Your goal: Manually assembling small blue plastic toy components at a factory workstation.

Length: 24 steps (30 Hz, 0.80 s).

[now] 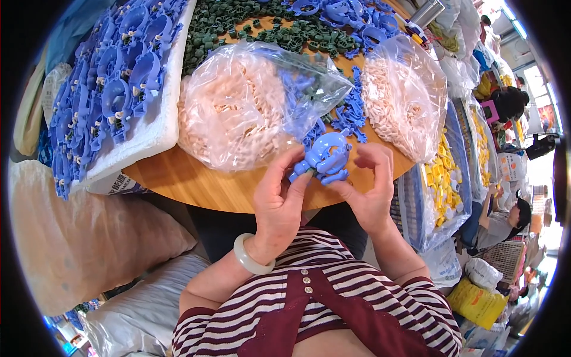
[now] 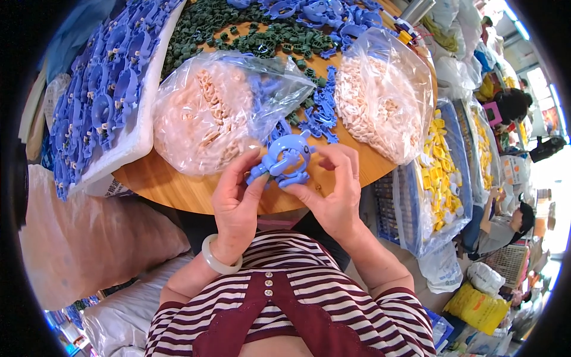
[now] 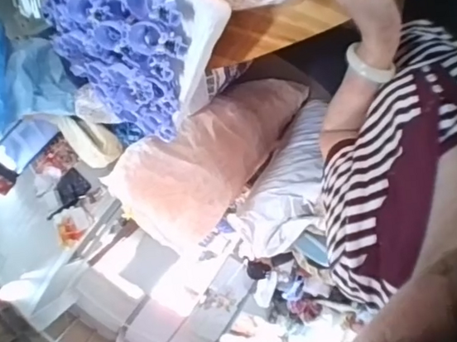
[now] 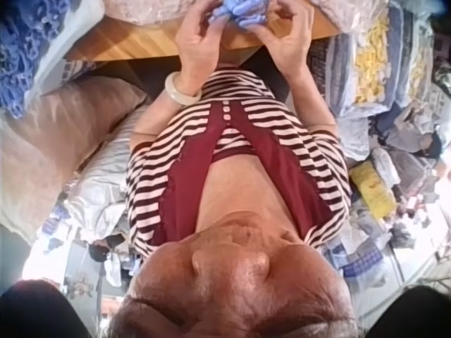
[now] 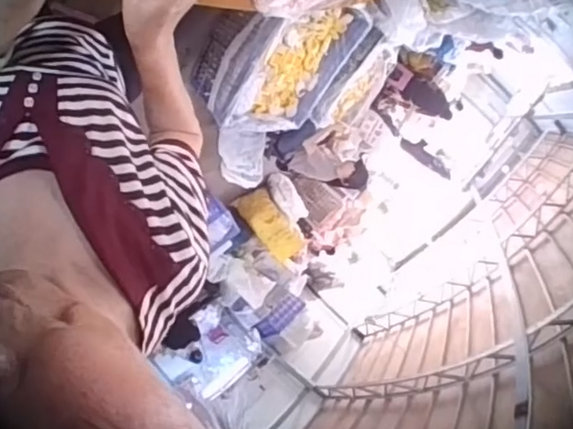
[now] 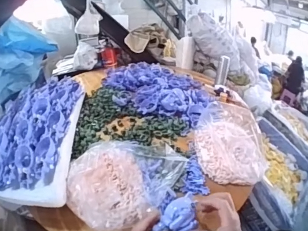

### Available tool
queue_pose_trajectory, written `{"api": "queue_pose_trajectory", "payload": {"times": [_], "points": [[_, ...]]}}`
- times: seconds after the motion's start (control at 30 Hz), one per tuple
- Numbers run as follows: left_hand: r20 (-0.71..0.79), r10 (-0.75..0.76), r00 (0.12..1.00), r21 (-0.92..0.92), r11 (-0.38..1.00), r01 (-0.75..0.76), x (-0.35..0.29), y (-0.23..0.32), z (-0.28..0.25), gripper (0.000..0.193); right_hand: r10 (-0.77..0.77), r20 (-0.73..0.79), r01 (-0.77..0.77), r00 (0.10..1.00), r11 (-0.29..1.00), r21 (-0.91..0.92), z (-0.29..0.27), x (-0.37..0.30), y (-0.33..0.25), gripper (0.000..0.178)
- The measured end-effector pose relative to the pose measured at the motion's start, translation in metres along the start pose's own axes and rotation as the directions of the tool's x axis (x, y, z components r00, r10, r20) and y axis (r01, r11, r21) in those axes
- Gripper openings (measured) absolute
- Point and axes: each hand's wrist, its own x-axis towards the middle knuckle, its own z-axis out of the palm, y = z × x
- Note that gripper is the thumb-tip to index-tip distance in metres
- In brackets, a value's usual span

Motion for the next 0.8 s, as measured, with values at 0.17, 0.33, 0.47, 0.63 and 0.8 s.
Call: {"api": "queue_pose_trajectory", "payload": {"times": [0.17, 0.33, 0.47, 0.63, 0.8], "points": [[0.005, 0.040, 0.999, 0.083, 0.996, -0.040, -0.006, -0.003, -0.002, 0.032, 0.045, -0.006, -0.045, 0.999, 0.999, -0.001, 0.004, -0.002, -0.002, 0.079], [0.019, 0.082, 0.996, 0.120, 0.989, -0.084, -0.009, -0.004, -0.004, 0.030, 0.101, 0.141, -0.113, 0.985, 0.991, 0.075, 0.000, -0.004, 0.003, 0.087], [0.061, 0.129, 0.990, 0.193, 0.971, -0.138, -0.007, -0.006, -0.007, 0.032, 0.093, 0.155, -0.107, 0.984, 0.990, 0.090, 0.004, -0.005, 0.009, 0.088], [0.072, 0.169, 0.983, 0.223, 0.958, -0.181, -0.004, -0.010, -0.006, 0.032, 0.173, 0.140, -0.206, 0.975, 0.941, 0.270, 0.010, -0.004, 0.008, 0.088], [-0.012, 0.172, 0.985, 0.255, 0.953, -0.164, -0.002, -0.004, -0.003, 0.030, 0.189, 0.122, -0.211, 0.974, 0.957, 0.199, 0.012, -0.002, 0.002, 0.086]]}}
